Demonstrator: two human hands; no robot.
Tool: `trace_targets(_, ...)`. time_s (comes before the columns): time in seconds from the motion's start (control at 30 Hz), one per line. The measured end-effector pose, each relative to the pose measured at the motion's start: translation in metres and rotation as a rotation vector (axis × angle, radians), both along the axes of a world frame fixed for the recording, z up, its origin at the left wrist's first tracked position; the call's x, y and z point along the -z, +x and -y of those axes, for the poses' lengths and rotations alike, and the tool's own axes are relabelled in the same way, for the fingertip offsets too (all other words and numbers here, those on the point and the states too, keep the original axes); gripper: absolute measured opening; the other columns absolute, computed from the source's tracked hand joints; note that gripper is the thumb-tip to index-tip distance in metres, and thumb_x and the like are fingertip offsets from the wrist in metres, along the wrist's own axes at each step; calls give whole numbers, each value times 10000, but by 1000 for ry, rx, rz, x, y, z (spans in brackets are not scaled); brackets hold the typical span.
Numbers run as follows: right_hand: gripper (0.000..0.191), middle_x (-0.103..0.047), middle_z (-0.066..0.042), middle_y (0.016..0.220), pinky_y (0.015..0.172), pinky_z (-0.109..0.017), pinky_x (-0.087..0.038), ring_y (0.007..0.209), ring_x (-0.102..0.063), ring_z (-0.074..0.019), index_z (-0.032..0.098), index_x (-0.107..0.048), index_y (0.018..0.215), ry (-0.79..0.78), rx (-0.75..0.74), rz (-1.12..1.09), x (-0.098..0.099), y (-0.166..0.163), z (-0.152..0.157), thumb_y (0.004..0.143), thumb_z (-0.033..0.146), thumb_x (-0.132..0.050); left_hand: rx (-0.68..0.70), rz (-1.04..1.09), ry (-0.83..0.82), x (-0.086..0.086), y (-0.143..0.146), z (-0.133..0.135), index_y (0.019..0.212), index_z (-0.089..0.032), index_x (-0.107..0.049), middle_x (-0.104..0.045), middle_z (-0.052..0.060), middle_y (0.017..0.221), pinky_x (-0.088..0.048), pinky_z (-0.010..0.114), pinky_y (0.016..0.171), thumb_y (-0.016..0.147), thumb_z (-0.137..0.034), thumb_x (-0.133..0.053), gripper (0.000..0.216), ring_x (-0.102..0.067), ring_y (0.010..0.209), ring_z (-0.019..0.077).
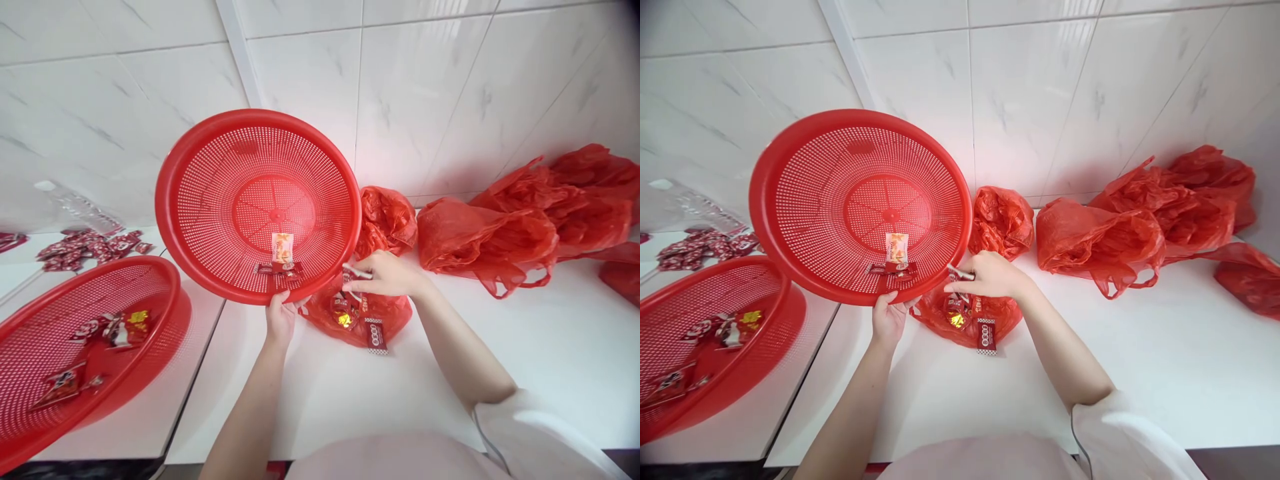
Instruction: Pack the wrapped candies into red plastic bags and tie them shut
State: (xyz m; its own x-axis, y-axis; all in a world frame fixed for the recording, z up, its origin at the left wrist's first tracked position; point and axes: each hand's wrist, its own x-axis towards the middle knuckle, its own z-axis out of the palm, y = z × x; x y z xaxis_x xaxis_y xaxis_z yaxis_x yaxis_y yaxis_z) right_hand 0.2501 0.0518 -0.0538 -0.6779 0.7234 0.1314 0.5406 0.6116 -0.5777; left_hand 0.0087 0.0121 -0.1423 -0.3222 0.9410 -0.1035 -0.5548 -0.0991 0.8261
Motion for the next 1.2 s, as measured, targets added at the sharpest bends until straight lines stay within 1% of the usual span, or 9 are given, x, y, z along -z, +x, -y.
trace_targets(0.2,308,-661,-28,718,580,-256,-383,619,-576,-141,186,-626,755,84,211,77,11,-8,-5,915,423,-512,-39,-13,33,-1,0,1,931,-198,-645,-711,22,917,-564,344,661,621,-192,-662,311,-668,827,212)
trace_targets(0.4,304,-663,-92,1062,850,-335,-487,959,-624,-192,181,-611,1060,237,81,-224,6,-19,3,966,402,-425,51,-18,0,0,17,11,989,-190,-652,-722,37,944,-578,378,683,617,-215,-691,374,-689,851,254)
trace_targets(0.5,593,-299,-149,1530,1102,-480,-315,1397,-301,-283,192,-396,1406,273,55,-165,15,-33,9,923,531,-454,199,-19,-50,3,31,22,1049,-185,-654,-722,62,1020,-575,430,759,632,-237,-695,422,-675,964,305)
trace_targets(0.57,792,-5,-118,1604,1153,-561,-149,1469,-8,-318,209,-197,1513,242,78,-70,26,-45,12,886,628,-439,290,-22,-82,7,38,29,1088,-194,-648,-714,62,1068,-558,442,825,646,-234,-686,446,-650,1041,313)
trace_targets(0.63,836,55,-80,1604,1151,-600,-56,1456,123,-323,235,-110,1533,177,44,0,36,-54,16,879,677,-384,342,-48,-86,12,43,34,1105,-196,-647,-713,58,1069,-530,434,895,660,-223,-673,447,-625,1097,304)
trace_targets(0.8,742,-252,-85,1567,1157,-531,-181,1468,-1,-304,198,-205,1520,41,-114,15,44,-60,18,929,639,-287,365,-94,-63,19,40,33,1024,-170,-672,-717,69,1023,-505,444,935,681,-225,-638,349,-604,1126,311)
trace_targets(0.97,700,-516,-112,1378,1061,-487,-348,1303,-397,-306,207,-461,1386,114,-192,14,37,-50,11,834,630,-535,271,-14,-104,11,30,23,965,-156,-683,-721,65,985,-564,427,813,634,-225,-654,339,-636,1048,314)
trace_targets(1.07,608,-605,-100,1213,979,-452,-411,1149,-506,-265,223,-541,1302,197,-222,41,33,-45,9,771,476,-697,268,8,-69,9,23,18,999,-161,-684,-718,66,1025,-577,416,777,641,-220,-651,364,-642,1036,308)
trace_targets(1.2,376,-651,-55,1062,835,-338,-471,994,-562,-198,236,-616,1191,275,-243,39,29,-44,8,824,154,-629,287,-2,-67,8,15,13,813,-126,-694,-734,89,909,-590,431,718,643,-240,-642,212,-684,894,298)
